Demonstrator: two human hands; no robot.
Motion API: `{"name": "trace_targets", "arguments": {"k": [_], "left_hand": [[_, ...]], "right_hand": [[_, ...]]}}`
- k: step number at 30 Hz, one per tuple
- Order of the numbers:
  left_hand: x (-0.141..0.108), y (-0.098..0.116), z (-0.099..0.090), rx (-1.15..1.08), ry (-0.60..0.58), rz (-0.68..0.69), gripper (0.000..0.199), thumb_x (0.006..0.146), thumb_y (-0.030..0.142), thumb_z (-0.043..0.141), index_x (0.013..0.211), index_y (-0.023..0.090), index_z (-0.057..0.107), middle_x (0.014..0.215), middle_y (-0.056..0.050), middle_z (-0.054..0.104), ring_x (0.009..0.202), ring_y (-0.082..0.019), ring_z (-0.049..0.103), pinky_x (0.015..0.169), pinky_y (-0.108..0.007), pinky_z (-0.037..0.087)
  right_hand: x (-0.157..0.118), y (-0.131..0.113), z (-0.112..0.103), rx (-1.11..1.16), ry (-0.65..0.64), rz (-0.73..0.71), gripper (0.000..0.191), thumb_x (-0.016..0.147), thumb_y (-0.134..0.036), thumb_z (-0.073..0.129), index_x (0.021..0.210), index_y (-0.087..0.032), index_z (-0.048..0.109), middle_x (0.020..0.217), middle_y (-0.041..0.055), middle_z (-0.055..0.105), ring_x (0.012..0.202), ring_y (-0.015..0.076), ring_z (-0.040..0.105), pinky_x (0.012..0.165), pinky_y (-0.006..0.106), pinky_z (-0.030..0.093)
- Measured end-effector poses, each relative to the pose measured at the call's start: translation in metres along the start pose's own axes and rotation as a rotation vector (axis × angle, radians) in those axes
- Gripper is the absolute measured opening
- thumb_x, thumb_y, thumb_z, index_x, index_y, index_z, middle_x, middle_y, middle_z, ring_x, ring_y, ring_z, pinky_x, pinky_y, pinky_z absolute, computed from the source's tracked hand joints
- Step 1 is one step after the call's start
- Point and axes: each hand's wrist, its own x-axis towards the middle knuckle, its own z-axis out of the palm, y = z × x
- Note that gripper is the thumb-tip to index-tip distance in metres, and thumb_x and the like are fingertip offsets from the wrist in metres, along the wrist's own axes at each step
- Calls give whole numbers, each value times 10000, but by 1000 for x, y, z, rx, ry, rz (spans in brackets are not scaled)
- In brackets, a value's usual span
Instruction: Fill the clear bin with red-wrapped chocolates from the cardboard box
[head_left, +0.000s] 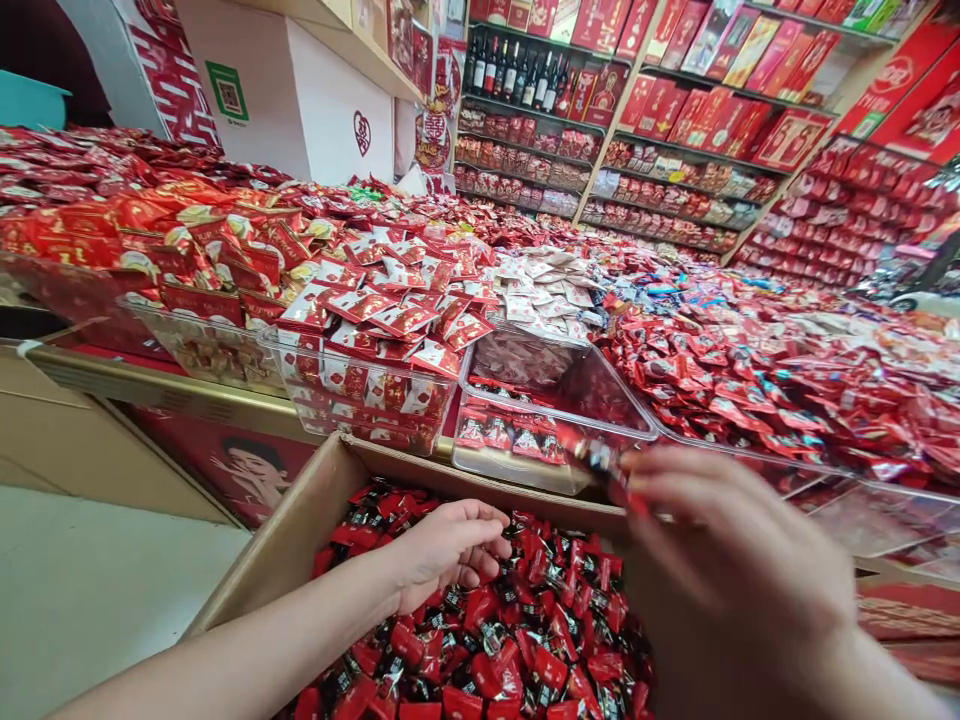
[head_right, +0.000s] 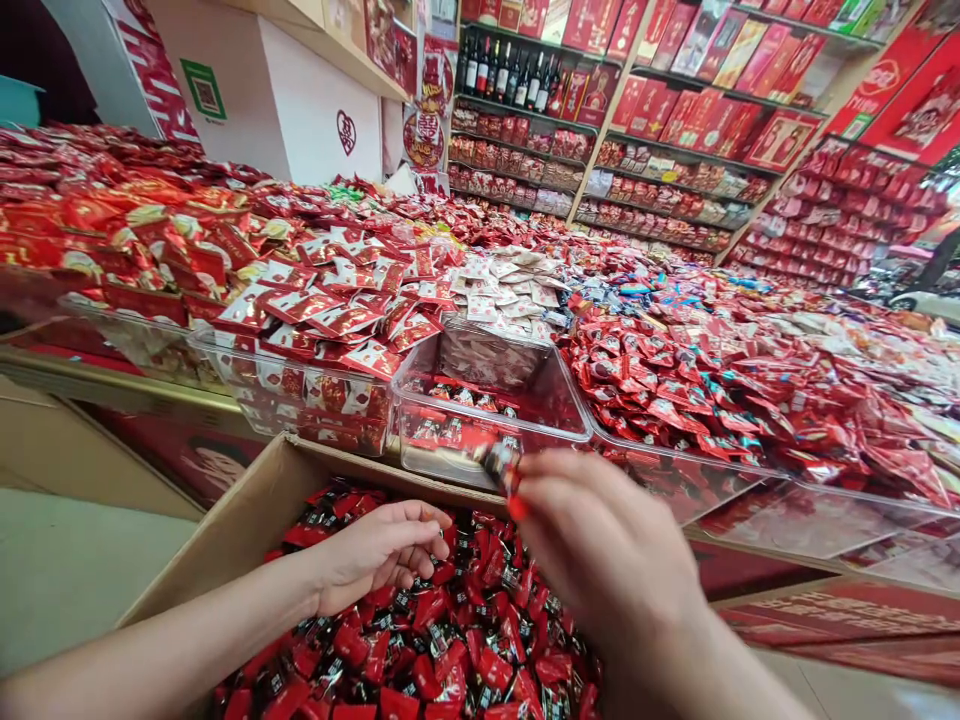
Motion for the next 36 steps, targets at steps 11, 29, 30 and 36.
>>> {"name": "trace_targets", "arguments": {"k": [11,29,30,36], "left_hand": [[-2,-11,5,225,-67,-104,223,612,273,534,797,160,479,701,-4,586,509,-71,504,440,-185,305],[0,-21,7,455,-108,-128,206,567,171,462,765,179,519,626,37,532,499,-77,468,436,-186,277],[0,-21,6,471,-108,-125,205,570,174,462,765,178,523,613,36,525,500,-81,468,431,-185,271],[4,-24,4,601,-110,-72,232,605,207,457,816,168,545,633,23,531,528,-94,484,441,-184,302]], "right_hand": [[118,105,93,-502,-896,-97,207,664,-135,426,819,-114,561,784,113,602,720,205,554,592,268,381],[109,113,127,-377,-1248,89,223,567,-191,561,769,-135,636,731,73,626,629,163,561,502,215,354],[109,114,127,-370,-1243,96,232,567,-188,560,780,-135,635,739,73,625,634,164,560,505,215,353],[108,116,127,-353,-1216,109,244,561,-173,550,787,-133,633,734,69,625,614,160,549,489,219,343]]}}
